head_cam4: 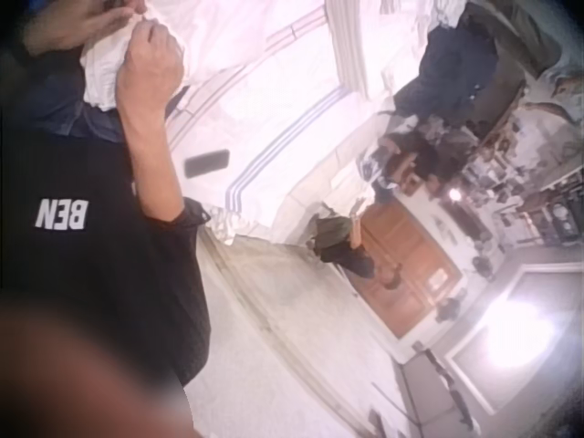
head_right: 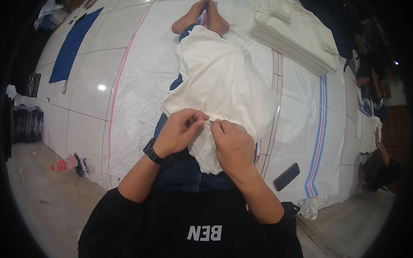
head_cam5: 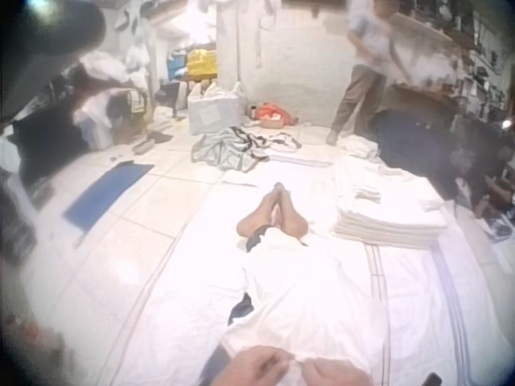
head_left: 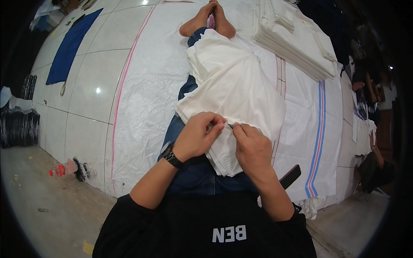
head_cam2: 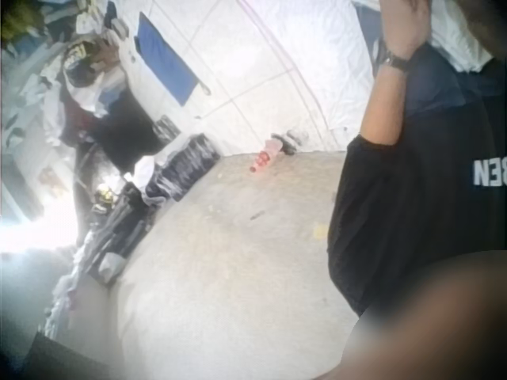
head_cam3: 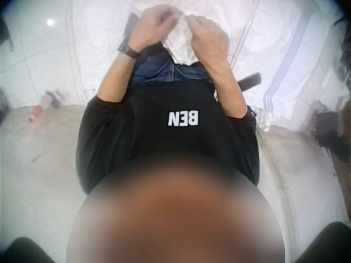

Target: The person sits on the floor and folds white shirts, then uses small scissors to trim loose threads from the collars and edges. The person handles shirts one at a time, smoothing them before cutting.

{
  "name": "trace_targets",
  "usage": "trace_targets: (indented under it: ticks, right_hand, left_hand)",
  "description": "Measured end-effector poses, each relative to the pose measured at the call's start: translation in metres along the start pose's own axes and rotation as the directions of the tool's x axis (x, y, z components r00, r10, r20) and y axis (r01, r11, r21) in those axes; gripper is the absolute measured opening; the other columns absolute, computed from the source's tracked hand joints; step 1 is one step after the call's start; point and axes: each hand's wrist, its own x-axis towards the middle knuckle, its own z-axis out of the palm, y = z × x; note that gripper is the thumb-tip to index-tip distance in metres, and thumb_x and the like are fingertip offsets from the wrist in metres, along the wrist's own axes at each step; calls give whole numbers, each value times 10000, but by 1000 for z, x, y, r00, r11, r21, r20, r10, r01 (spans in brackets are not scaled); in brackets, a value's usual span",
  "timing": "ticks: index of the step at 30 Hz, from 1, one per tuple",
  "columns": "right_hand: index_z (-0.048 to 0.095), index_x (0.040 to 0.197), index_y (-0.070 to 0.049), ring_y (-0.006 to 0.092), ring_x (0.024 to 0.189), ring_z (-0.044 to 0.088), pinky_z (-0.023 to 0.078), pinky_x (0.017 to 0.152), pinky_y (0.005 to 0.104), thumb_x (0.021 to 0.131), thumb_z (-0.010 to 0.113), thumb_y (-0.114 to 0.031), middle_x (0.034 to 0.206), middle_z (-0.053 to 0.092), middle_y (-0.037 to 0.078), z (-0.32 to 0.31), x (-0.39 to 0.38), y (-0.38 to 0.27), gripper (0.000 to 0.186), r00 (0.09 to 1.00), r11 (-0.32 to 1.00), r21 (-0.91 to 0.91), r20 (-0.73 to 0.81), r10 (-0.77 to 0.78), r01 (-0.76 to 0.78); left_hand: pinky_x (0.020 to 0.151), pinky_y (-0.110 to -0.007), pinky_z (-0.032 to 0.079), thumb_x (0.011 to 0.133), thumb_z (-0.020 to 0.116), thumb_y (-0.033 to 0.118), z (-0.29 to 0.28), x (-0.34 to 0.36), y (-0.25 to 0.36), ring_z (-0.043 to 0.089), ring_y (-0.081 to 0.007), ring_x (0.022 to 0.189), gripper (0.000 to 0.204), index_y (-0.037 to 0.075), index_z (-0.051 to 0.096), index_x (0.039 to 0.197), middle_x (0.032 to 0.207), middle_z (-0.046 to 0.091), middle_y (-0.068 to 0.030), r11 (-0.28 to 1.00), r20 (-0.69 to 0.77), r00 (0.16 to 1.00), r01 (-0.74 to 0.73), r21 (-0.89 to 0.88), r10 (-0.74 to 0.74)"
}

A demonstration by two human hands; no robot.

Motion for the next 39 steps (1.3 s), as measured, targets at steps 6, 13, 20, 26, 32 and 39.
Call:
trace_targets:
  ticks: [6,13,20,26,32,39]
  right_hand:
    - [694,1094,-34,297,823,706,560,692,410,845,710,-46,919,688,96,-5,-2,4,250,986,957,259,-69,154,-131]
    - [669,1175,-27,192,630,609,475,583,344,912,721,-58,800,659,54,-5,-7,52,269,984,892,422,1,178,-162]
    - [700,1228,10,35,659,482,384,577,206,1032,653,-30,822,606,-58,-68,-18,90,205,534,741,592,-535,655,-316]
    - [693,952,-84,339,642,656,523,560,427,847,845,-252,861,657,94,20,-18,-20,250,999,929,369,52,-14,-6]
    - [696,902,-47,324,671,686,527,573,409,852,793,-184,833,688,91,39,3,-34,175,992,945,313,107,67,-98]
    - [698,928,14,230,633,662,514,611,325,828,748,-17,782,682,128,-44,-32,30,116,910,847,332,180,375,-415]
  left_hand:
    - [895,-302,525,1036,657,98,-27,-30,-24,684,-143,995,103,9,709,1038,1147,769,-97,988,-225,971,-113,-104,88]
    - [1011,-405,515,967,755,154,-145,-113,-144,577,-291,1312,626,26,496,1521,1535,544,-182,877,-807,526,481,19,-270]
    - [1139,-485,427,953,779,200,-132,-175,-194,529,-335,1410,662,41,502,1533,1524,567,-179,846,-793,528,532,29,-305]
    - [1046,-391,504,989,731,118,-85,-109,-158,677,-255,1224,386,39,648,1358,1320,719,-129,972,-678,710,235,-27,-190]
    - [1048,-380,496,944,768,109,-44,-72,-90,649,-245,1232,561,3,553,1451,1352,666,-154,990,-656,754,-94,-109,-1]
    - [1129,-503,430,776,770,5,-9,-27,-39,523,-413,1371,571,58,618,1324,1430,574,-199,872,-428,808,-200,448,405]
